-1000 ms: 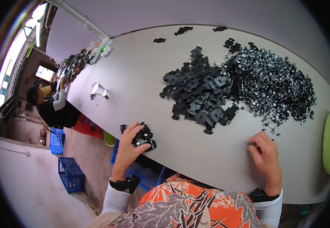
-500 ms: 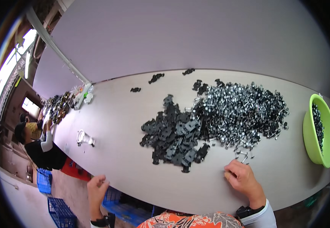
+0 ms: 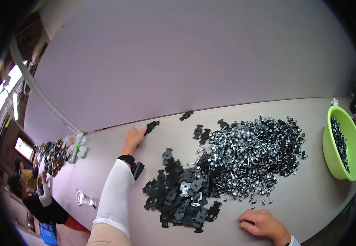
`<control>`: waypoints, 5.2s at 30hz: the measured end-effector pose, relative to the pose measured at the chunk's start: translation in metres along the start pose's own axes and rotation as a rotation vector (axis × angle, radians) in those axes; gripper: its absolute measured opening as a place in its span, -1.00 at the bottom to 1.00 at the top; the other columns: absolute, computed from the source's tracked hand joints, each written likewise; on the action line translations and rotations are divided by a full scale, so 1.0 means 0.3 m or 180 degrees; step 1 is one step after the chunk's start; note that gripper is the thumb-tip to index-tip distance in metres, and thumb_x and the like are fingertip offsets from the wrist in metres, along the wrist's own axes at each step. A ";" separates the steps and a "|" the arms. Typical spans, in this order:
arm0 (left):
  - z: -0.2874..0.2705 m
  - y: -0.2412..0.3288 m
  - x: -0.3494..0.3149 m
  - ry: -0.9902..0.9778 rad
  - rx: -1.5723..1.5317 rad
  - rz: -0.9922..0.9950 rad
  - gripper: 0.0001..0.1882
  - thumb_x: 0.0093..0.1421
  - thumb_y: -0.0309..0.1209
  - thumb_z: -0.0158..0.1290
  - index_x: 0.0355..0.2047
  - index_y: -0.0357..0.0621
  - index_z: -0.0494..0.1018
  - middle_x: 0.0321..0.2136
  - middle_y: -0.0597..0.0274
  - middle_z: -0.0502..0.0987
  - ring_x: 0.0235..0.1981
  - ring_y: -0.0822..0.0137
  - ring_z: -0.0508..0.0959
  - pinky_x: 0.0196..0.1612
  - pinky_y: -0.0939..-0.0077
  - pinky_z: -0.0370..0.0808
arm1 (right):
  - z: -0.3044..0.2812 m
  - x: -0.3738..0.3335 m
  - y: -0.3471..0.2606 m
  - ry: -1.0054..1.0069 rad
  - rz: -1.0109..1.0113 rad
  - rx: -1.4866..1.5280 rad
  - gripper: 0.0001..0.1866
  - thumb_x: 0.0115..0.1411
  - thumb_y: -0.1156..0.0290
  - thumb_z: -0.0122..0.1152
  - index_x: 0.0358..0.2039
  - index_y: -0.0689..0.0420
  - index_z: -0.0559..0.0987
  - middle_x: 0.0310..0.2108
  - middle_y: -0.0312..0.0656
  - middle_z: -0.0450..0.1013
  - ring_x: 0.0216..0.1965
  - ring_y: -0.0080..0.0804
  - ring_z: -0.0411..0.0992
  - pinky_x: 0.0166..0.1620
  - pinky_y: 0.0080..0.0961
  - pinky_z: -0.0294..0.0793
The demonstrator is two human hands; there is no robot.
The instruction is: The person sits at a table and assembles small metal hardware components by hand. They pick up black plastic clips and silver bolts, insert the bolts into the clips, and place the finished assemblies on the table. The person occasionally gathers loose parts from a large pile to continue the repetitive assembly process.
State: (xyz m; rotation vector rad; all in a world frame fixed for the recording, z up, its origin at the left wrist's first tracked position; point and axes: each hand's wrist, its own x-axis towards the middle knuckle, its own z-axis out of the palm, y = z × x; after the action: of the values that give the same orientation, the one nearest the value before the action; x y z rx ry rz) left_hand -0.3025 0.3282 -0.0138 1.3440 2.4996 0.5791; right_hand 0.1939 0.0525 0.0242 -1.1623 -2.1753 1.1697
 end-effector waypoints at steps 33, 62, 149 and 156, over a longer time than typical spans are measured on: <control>0.104 0.461 -0.401 -0.0946 0.1427 0.2624 -0.54 0.01 -0.08 0.14 -0.23 -0.20 0.51 -0.07 -0.17 0.41 -0.18 -0.08 0.49 -0.16 0.17 0.46 | 0.019 -0.018 0.033 0.0030 -0.0081 0.0076 -0.86 0.08 0.42 0.18 -0.34 0.17 0.53 -0.42 -0.18 0.47 -0.42 -0.19 0.48 -0.39 -0.38 0.48; -0.165 0.546 -0.510 -0.1584 0.0433 0.2179 -0.85 -0.13 -0.45 0.22 -0.50 -0.24 0.56 -0.59 0.17 0.57 -0.49 0.33 0.54 -0.37 0.45 0.46 | 0.030 -0.023 0.040 0.0207 -0.0367 -0.0075 -0.86 0.04 0.44 0.17 -0.35 0.15 0.51 -0.41 -0.13 0.45 -0.43 -0.11 0.46 -0.37 -0.32 0.47; 0.019 0.278 -1.337 -0.1500 -0.2392 0.1065 -0.82 -0.05 -0.58 0.19 -0.44 -0.26 0.41 -0.50 0.20 0.52 -0.51 0.37 0.56 -0.48 0.51 0.49 | -0.020 -0.214 0.078 0.0665 -0.0675 -0.1108 -0.83 -0.08 0.66 0.15 -0.39 0.25 0.46 -0.25 -0.11 0.33 -0.20 -0.13 0.37 -0.20 -0.33 0.43; -0.049 0.226 -1.386 -0.3138 -0.3797 0.0019 -0.70 0.06 -0.61 0.10 -0.17 -0.23 0.39 -0.38 0.08 0.55 -0.52 0.41 0.56 -0.52 0.66 0.49 | -0.055 -0.177 0.057 0.0461 -0.0652 -0.0792 -0.81 -0.07 0.64 0.17 -0.37 0.24 0.46 -0.29 -0.14 0.34 -0.39 -0.25 0.41 -0.35 -0.42 0.44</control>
State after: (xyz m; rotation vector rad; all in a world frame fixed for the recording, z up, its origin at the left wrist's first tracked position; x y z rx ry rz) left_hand -0.0311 0.0104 0.0409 0.7841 0.9963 0.8825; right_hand 0.2434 0.0218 0.0210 -1.0527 -2.3091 0.7235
